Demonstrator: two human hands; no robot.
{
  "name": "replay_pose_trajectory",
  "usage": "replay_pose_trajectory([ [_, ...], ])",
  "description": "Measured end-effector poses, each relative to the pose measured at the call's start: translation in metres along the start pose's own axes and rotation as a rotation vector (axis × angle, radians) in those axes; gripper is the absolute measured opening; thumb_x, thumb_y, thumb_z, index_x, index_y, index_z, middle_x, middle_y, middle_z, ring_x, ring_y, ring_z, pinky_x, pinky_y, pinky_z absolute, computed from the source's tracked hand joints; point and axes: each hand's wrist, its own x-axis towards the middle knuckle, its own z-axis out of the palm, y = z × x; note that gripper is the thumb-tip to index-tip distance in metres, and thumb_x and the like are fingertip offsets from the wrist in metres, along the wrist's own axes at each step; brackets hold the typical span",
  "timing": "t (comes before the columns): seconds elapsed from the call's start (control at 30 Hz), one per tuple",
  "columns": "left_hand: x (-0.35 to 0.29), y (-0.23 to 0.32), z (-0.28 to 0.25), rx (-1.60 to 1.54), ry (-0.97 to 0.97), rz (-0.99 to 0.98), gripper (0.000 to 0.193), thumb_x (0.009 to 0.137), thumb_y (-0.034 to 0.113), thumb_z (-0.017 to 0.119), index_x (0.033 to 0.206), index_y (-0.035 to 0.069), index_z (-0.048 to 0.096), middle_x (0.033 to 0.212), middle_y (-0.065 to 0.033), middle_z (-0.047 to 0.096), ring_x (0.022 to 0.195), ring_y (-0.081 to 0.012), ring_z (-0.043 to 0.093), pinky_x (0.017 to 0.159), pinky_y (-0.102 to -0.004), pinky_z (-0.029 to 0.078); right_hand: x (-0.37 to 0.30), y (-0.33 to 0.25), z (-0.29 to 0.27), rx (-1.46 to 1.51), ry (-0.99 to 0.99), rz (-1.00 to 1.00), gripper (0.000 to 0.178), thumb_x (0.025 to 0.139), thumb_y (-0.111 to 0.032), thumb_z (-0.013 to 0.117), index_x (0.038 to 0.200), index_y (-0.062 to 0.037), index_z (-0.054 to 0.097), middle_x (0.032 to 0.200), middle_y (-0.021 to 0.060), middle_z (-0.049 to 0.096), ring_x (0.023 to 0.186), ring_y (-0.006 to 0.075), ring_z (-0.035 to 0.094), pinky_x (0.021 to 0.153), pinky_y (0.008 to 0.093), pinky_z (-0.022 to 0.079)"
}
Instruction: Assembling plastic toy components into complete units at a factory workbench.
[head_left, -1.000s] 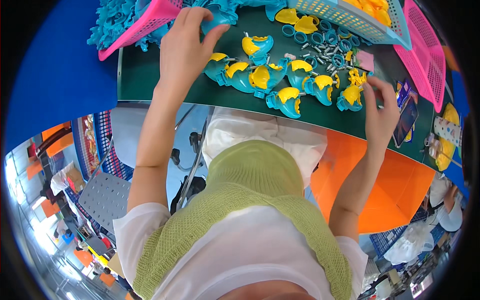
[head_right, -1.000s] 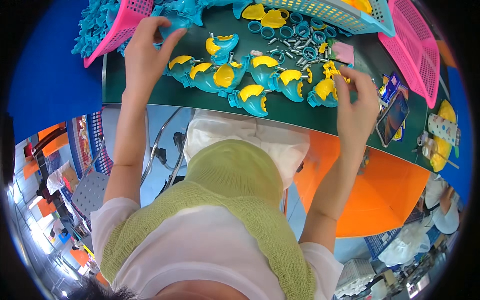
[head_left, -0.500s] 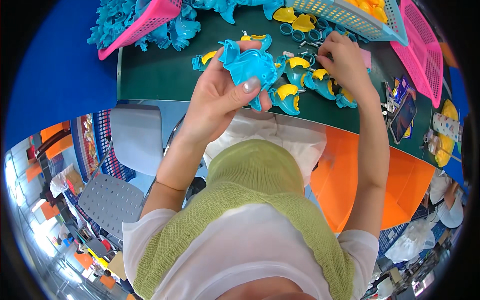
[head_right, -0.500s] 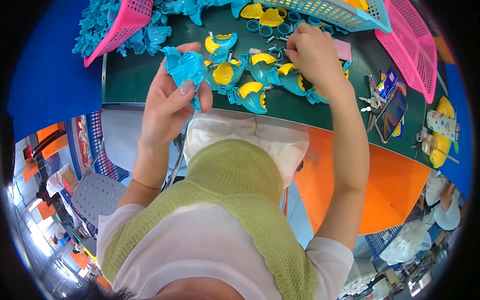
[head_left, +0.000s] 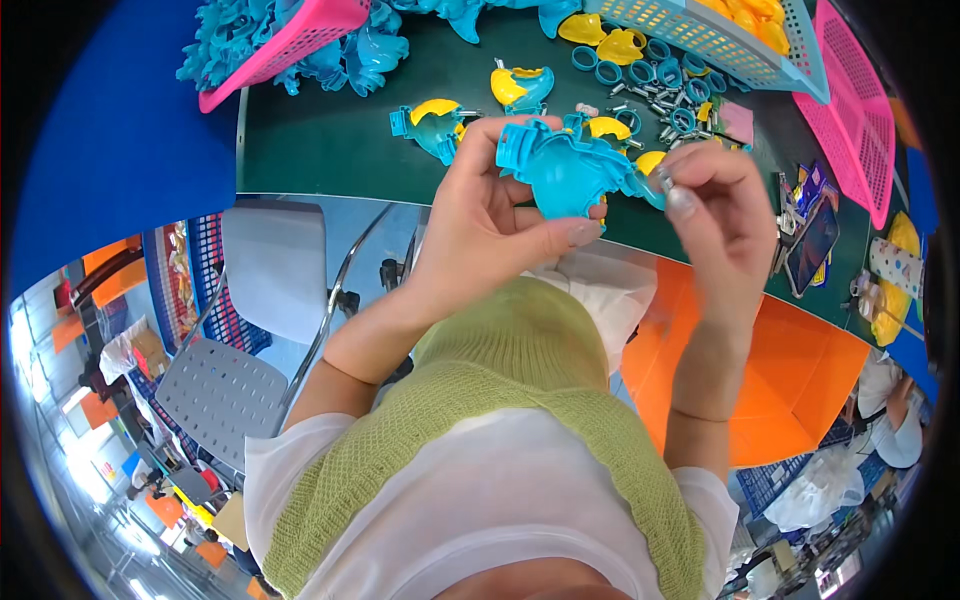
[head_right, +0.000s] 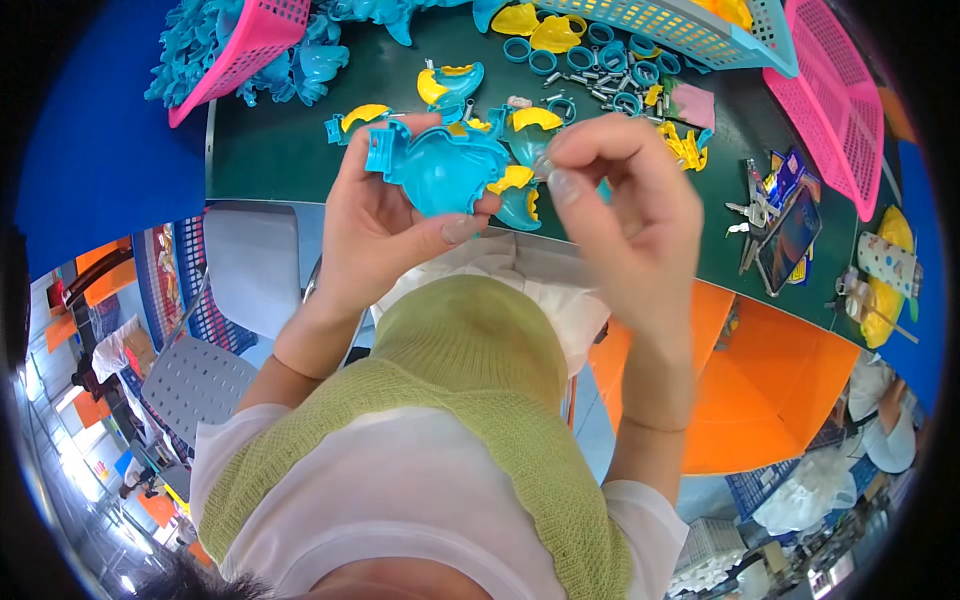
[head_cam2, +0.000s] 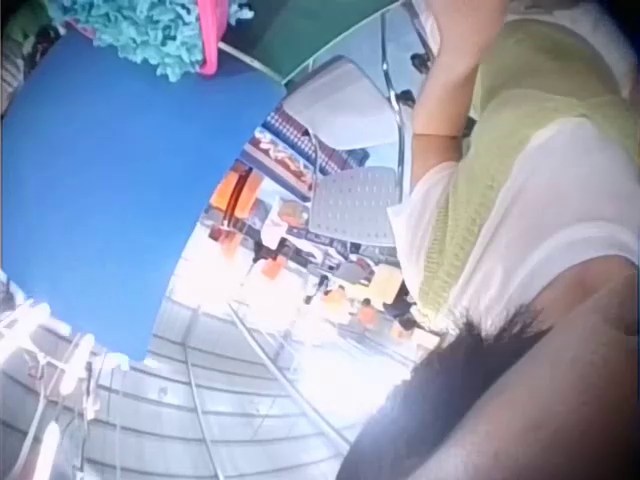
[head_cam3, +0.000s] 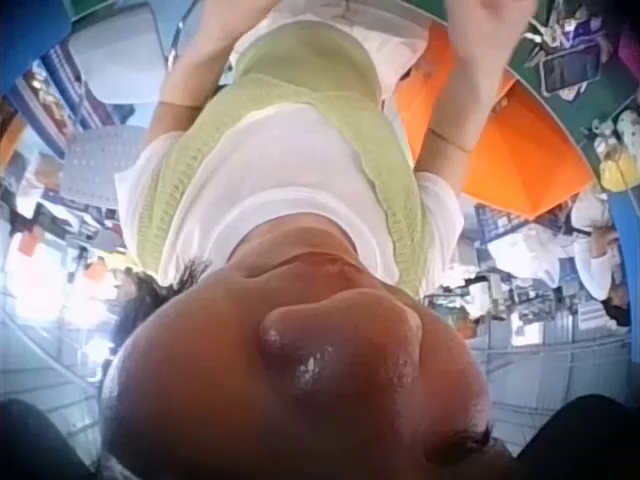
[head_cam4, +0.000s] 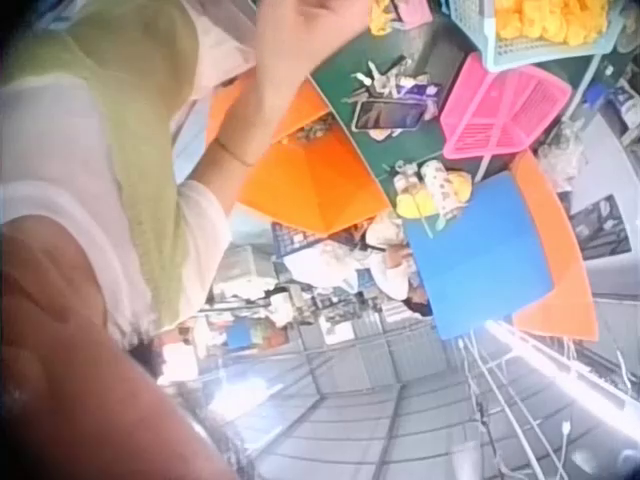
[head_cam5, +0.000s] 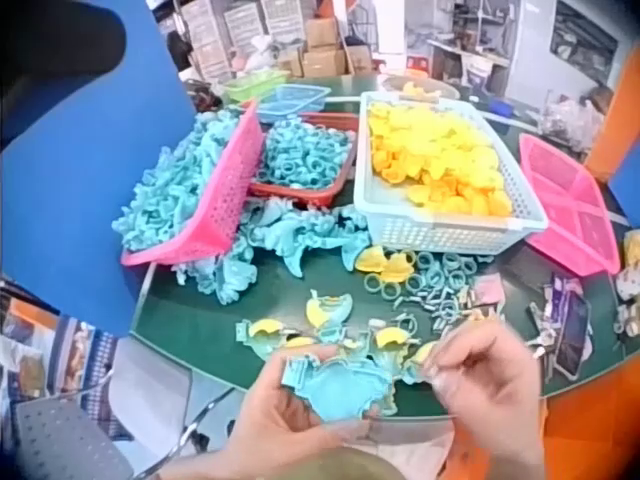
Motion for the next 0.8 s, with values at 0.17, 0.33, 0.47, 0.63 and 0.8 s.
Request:
replay_pose_trajectory([
  [0.17, 0.001, -0.004, 0.003, 0.156, -0.004, 0.130, 0.059, 0.069, -0.008, 0.067, 0.115, 0.002, 0.031, 0.109, -0.0126, 0.047, 0.092, -0.0207, 0.059, 0.077, -0.0324, 0.053, -0.014, 0.004, 0.013, 0.059, 0.021, 0.019, 0.013, 0.082, 0.006, 0.051, 0.094, 0.0031, 0.052, 0.092, 0.0069, 0.053, 0.081, 0.0101, 0.051, 0.072, 0.0211, 0.040],
  [0.33, -0.001, -0.005, 0.002, 0.160, -0.002, 0.162, 0.062, 0.067, -0.008, 0.069, 0.114, 0.002, 0.031, 0.111, -0.0126, 0.045, 0.093, -0.0210, 0.058, 0.076, -0.0312, 0.054, -0.017, 0.005, 0.017, 0.068, 0.070, 0.127, 0.010, 0.084, 0.001, 0.051, 0.094, 0.0029, 0.053, 0.088, 0.0061, 0.054, 0.081, 0.0108, 0.052, 0.074, 0.0212, 0.041],
  [0.47, -0.002, -0.002, 0.002, 0.202, -0.012, 0.162, 0.061, 0.067, -0.008, 0.069, 0.114, 0.002, 0.031, 0.112, -0.0125, 0.044, 0.094, -0.0208, 0.058, 0.075, -0.0306, 0.054, -0.017, 0.008, 0.015, -0.002, 0.048, 0.105, 0.009, 0.084, 0.001, 0.052, 0.093, 0.0031, 0.055, 0.089, 0.0066, 0.054, 0.081, 0.0109, 0.053, 0.072, 0.0208, 0.042],
  [0.63, -0.004, -0.001, 0.002, 0.281, -0.028, 0.149, 0.058, 0.069, -0.006, 0.068, 0.112, 0.003, 0.032, 0.108, -0.0119, 0.047, 0.094, -0.0207, 0.058, 0.076, -0.0309, 0.054, -0.017, 0.012, 0.014, -0.067, 0.023, 0.084, 0.010, 0.084, 0.001, 0.053, 0.093, 0.0037, 0.055, 0.089, 0.0067, 0.055, 0.081, 0.0109, 0.053, 0.071, 0.0207, 0.042],
  [0.8, -0.002, -0.001, -0.001, 0.118, -0.051, 0.069, 0.051, 0.073, -0.001, 0.066, 0.110, 0.004, 0.032, 0.104, -0.0104, 0.048, 0.090, -0.0179, 0.059, 0.069, -0.0282, 0.053, -0.018, 0.012, 0.017, -0.173, 0.035, 0.025, 0.012, 0.079, 0.003, 0.058, 0.091, 0.0012, 0.053, 0.081, 0.0027, 0.055, 0.062, 0.0042, 0.043, 0.057, 0.0170, 0.037],
])
